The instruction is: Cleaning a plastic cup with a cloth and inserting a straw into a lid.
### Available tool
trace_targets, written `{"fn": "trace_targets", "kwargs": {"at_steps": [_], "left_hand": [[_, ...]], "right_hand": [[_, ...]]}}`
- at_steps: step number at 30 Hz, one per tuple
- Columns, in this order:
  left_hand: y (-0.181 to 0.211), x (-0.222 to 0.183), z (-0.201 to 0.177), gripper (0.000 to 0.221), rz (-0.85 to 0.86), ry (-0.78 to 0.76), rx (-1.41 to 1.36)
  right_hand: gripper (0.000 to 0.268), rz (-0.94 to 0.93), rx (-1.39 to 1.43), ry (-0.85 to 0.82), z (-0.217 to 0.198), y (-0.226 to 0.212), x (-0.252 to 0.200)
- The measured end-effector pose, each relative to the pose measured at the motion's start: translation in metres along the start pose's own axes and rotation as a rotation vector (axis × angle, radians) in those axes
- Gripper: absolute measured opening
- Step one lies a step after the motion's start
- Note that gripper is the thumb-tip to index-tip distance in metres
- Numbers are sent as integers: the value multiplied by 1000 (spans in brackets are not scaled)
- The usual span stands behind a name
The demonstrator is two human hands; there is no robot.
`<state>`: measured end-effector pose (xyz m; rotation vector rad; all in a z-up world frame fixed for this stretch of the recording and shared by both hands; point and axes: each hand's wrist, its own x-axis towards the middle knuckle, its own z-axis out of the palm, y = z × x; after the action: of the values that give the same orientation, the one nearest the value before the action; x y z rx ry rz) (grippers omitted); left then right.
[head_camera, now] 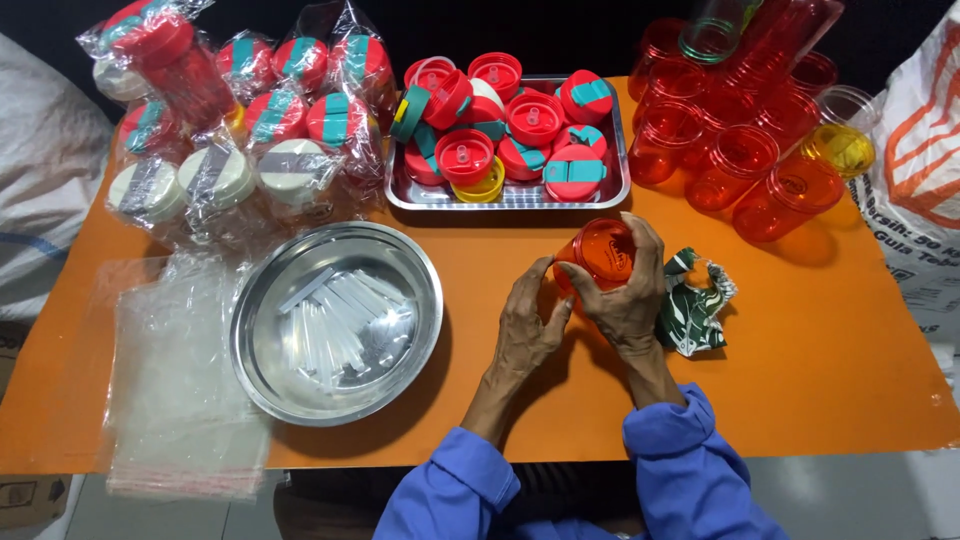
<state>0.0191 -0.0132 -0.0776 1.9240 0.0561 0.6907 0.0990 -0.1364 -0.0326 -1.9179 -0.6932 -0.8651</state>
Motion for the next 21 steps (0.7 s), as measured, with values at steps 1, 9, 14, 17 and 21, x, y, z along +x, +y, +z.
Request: {"fn": "trace_targets", "kwargs": {"at_steps": [1,9,14,17,21], "left_hand": [[-2,1,1,59,21,-15,26],[-7,-1,3,63,45,-53,88],[-4,-1,2,65,50,-64,103],[0,0,2,65,57,-55,119],[-7,-2,3,68,23,-94,110]], "right_hand": [[85,6,3,-1,1,0,0],[89,45,18,-31,6,5,-3],[90,69,23,-66,9,10,-6],[97,83,40,-85,9,5,-4],[105,102,30,-125,11,7,-8]]}}
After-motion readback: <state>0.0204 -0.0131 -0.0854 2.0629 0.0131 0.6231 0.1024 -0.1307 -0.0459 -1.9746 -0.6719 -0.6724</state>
